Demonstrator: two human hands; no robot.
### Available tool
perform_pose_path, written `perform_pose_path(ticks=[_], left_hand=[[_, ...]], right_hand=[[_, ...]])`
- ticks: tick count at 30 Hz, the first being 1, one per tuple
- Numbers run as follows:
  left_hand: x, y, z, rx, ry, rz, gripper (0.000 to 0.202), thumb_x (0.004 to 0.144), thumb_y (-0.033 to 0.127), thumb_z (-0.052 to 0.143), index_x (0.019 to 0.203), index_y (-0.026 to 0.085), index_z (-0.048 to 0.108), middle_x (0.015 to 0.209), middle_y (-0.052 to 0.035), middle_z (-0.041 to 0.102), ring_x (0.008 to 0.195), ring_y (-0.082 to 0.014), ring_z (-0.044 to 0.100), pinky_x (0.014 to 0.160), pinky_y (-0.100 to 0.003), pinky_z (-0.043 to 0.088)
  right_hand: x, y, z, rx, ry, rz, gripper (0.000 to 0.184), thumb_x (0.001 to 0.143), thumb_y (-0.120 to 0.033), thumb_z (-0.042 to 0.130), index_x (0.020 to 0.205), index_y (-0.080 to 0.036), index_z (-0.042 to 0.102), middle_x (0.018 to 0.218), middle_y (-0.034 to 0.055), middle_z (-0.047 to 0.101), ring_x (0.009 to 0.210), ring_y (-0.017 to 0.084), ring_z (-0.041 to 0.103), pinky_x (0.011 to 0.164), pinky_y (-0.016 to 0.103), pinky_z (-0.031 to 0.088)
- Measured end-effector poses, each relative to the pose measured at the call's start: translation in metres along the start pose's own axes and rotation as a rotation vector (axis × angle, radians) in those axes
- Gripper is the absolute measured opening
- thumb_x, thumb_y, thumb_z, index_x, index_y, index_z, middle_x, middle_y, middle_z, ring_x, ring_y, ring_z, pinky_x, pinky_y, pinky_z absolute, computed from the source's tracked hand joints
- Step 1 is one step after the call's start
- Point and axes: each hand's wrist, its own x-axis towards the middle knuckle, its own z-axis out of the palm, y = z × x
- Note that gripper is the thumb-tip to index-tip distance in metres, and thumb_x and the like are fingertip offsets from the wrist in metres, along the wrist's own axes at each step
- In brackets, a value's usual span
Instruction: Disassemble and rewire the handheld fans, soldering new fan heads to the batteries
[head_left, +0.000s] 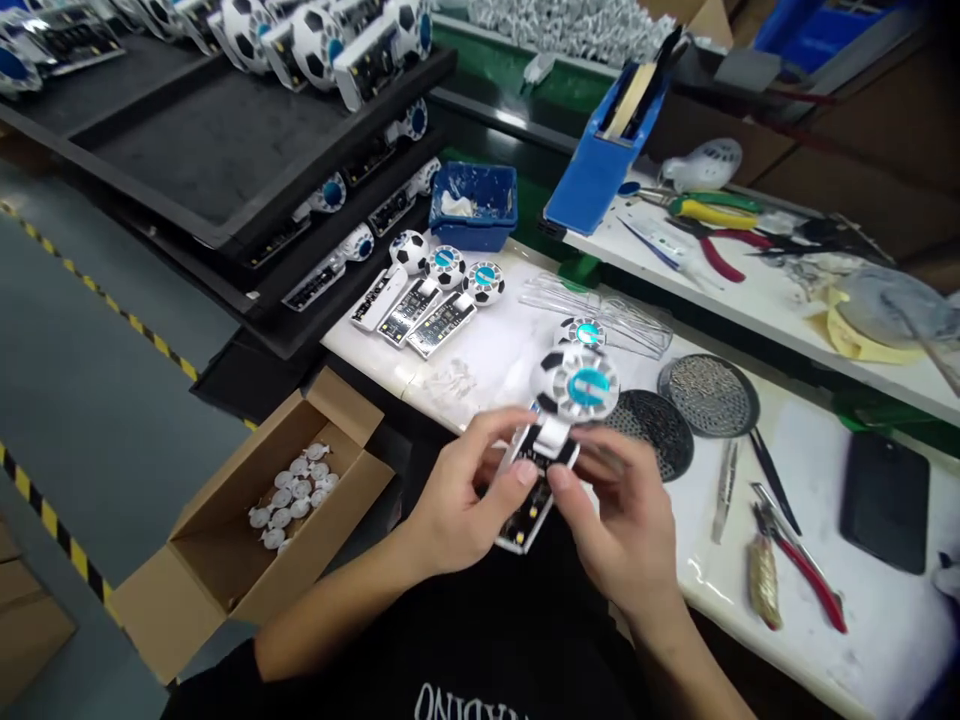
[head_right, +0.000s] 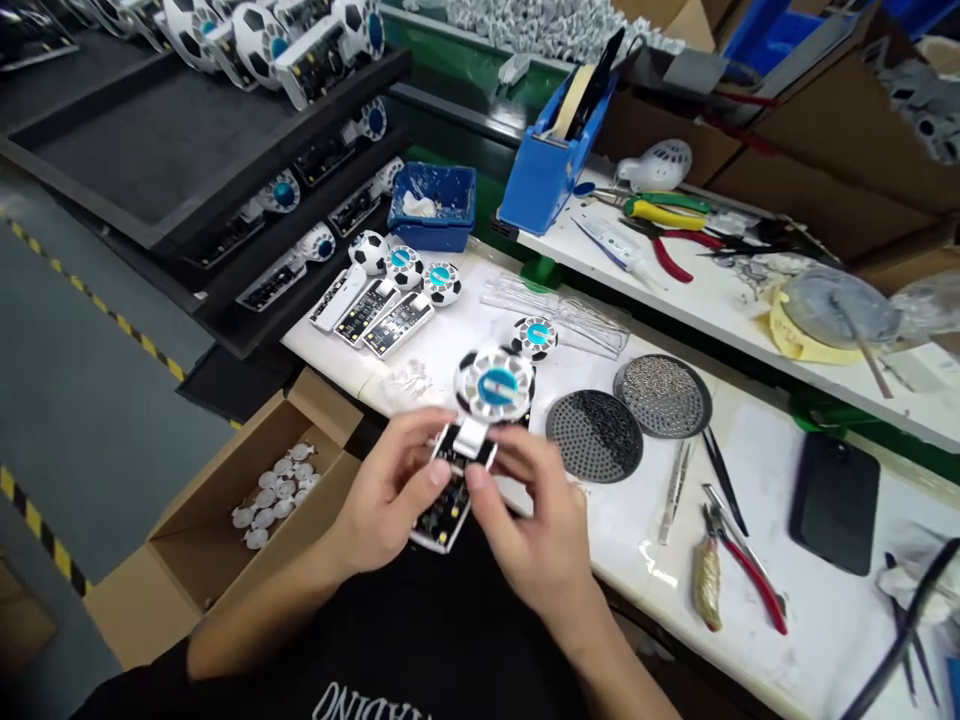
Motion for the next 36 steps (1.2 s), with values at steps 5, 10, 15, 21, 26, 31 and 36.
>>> perform_pose_path(ticks=[5, 10, 15, 21, 26, 31, 36], left_hand=[[-0.055, -0.013, -0.002, 0.044, -0.113, -0.302, 0.030, 0.110, 0.040, 0.064, 0.135, 0.023, 0.065, 0.095, -0.0039, 0.072, 0.073, -0.0118, 0.066, 0.065, -0.021, 0.050], [-0.087, -0.020, -0.001, 0.042, -0.132, -0.497, 0.035, 0.110, 0.049, 0.061, 0.135, 0.025, 0.065, 0.100, -0.0057, 0.071, 0.087, -0.0178, 0.068, 0.071, -0.026, 0.052], [-0.091, -0.026, -0.004, 0.016, -0.133, -0.563, 0.033, 0.109, 0.051, 0.062, 0.132, 0.028, 0.065, 0.119, -0.0077, 0.070, 0.099, -0.0206, 0.068, 0.082, -0.031, 0.056], [-0.097, -0.036, -0.019, -0.165, -0.322, -0.569, 0.048, 0.105, 0.034, 0.073, 0.144, 0.035, 0.046, 0.144, -0.0099, 0.062, 0.108, -0.0192, 0.073, 0.084, -0.028, 0.056], [-0.098, -0.043, -0.026, -0.249, -0.417, -0.523, 0.055, 0.106, 0.026, 0.070, 0.151, 0.038, 0.042, 0.146, -0.0099, 0.062, 0.108, -0.0176, 0.076, 0.088, -0.030, 0.058], [-0.096, -0.051, -0.030, -0.203, -0.476, -0.548, 0.067, 0.099, 0.033, 0.080, 0.160, 0.039, 0.052, 0.158, -0.0134, 0.055, 0.123, -0.0272, 0.075, 0.101, -0.043, 0.065], [-0.093, -0.058, -0.038, -0.222, -0.626, -0.571, 0.078, 0.100, 0.035, 0.079, 0.167, 0.050, 0.041, 0.171, -0.0122, 0.044, 0.132, -0.0301, 0.071, 0.105, -0.045, 0.064]], right_hand=[[-0.063, 0.006, -0.021, -0.160, -0.156, 0.008, 0.030, 0.106, -0.025, 0.073, 0.135, -0.031, 0.068, 0.112, 0.0008, 0.080, 0.095, 0.016, 0.081, 0.086, 0.018, 0.067], [-0.079, 0.006, -0.029, -0.118, -0.298, 0.055, 0.029, 0.106, -0.023, 0.072, 0.132, -0.035, 0.071, 0.109, -0.0010, 0.082, 0.092, 0.017, 0.082, 0.086, 0.021, 0.069], [-0.081, 0.009, -0.031, 0.021, -0.400, 0.197, 0.027, 0.107, -0.022, 0.069, 0.130, -0.034, 0.072, 0.124, 0.0053, 0.078, 0.121, 0.027, 0.077, 0.102, 0.038, 0.068], [-0.103, 0.015, -0.024, 0.377, -0.543, 0.485, 0.049, 0.109, -0.024, 0.067, 0.149, -0.042, 0.045, 0.160, 0.0097, 0.051, 0.128, 0.023, 0.072, 0.097, 0.038, 0.070], [-0.110, 0.025, -0.028, 0.447, -0.579, 0.348, 0.053, 0.110, -0.017, 0.062, 0.149, -0.050, 0.047, 0.167, 0.0046, 0.043, 0.129, 0.017, 0.068, 0.093, 0.029, 0.067], [-0.093, 0.020, -0.029, 0.289, -0.440, 0.368, 0.037, 0.107, -0.036, 0.071, 0.144, -0.040, 0.064, 0.144, 0.0087, 0.053, 0.127, 0.023, 0.064, 0.094, 0.033, 0.065], [-0.071, 0.007, -0.025, 0.153, -0.300, 0.331, 0.008, 0.105, -0.032, 0.075, 0.102, -0.031, 0.082, 0.088, 0.0024, 0.057, 0.081, 0.016, 0.060, 0.072, 0.028, 0.053]])
